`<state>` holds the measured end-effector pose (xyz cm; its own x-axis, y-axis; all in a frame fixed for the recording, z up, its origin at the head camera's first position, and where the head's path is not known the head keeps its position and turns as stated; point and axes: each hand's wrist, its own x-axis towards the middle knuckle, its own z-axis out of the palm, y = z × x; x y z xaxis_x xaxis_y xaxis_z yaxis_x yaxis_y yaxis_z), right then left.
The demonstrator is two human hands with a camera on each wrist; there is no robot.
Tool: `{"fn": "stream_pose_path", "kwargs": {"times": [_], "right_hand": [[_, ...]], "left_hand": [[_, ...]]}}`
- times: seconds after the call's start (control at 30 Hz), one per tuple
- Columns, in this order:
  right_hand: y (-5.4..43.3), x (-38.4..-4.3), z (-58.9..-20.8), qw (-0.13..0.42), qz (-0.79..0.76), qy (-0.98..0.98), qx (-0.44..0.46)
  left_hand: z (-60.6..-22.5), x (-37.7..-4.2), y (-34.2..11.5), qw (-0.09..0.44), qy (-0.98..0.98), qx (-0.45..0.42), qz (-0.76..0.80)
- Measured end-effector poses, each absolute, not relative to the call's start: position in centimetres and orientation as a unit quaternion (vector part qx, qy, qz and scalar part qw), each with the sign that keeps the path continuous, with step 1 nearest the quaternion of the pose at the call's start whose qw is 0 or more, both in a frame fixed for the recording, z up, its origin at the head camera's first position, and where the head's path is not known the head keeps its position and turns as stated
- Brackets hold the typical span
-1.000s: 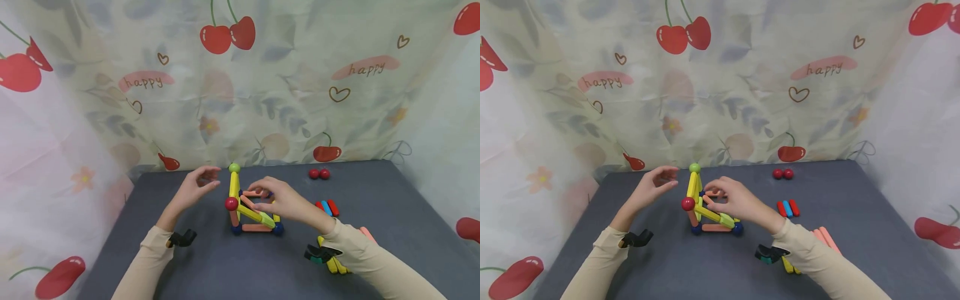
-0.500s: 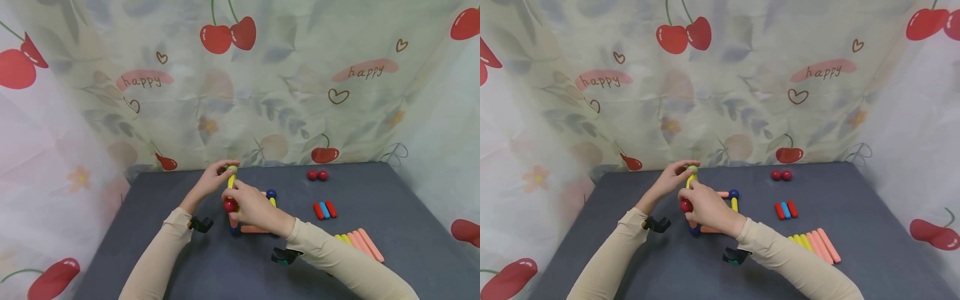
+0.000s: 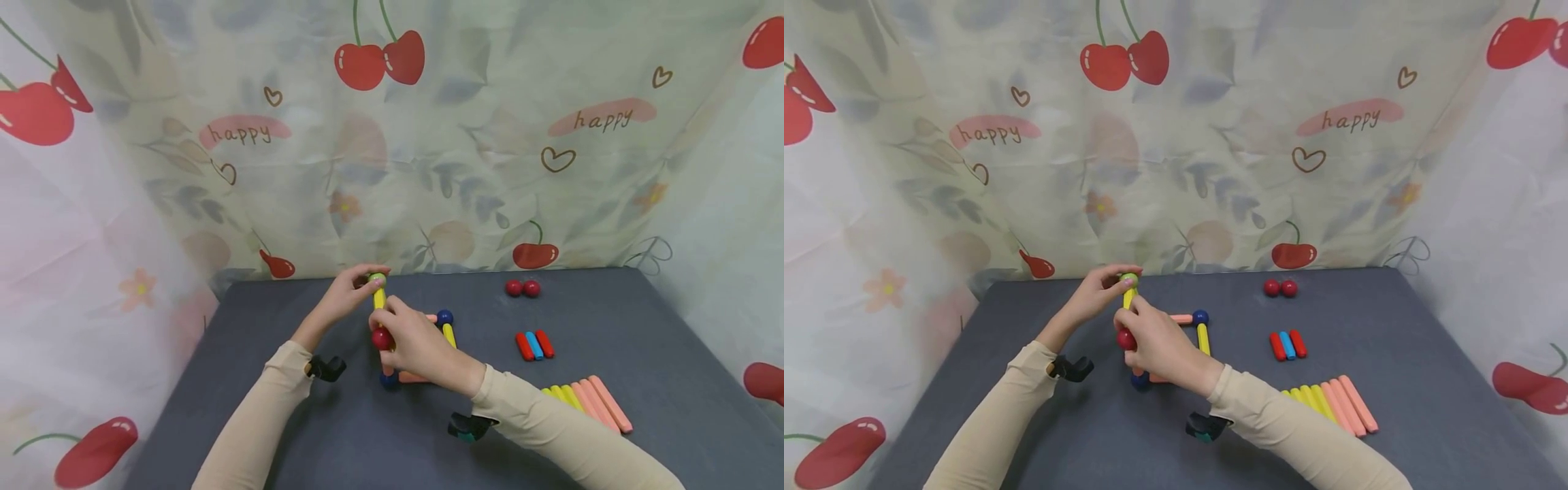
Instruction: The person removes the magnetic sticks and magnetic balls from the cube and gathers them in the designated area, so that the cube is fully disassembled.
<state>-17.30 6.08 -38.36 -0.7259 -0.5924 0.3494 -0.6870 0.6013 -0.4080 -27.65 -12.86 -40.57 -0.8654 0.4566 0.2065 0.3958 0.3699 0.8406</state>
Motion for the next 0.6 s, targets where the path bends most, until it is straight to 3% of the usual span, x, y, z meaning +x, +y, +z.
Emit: {"fn": "stream_pose_path", "kwargs": {"times": [0.27, 0.6], "right_hand": [[6.3, -17.2, -38.5, 0.153, 0.274, -0.870, 0.380], [7.0, -17.1, -37.5, 0.076, 0.272, -0.892, 0.354]], "left_hand": [[-40.7, -27.6, -12.8, 0.031, 0.828, 0.254, 0.499], [-40.7, -27.6, -12.8, 0.034, 0.830, 0.249, 0.498]]}}
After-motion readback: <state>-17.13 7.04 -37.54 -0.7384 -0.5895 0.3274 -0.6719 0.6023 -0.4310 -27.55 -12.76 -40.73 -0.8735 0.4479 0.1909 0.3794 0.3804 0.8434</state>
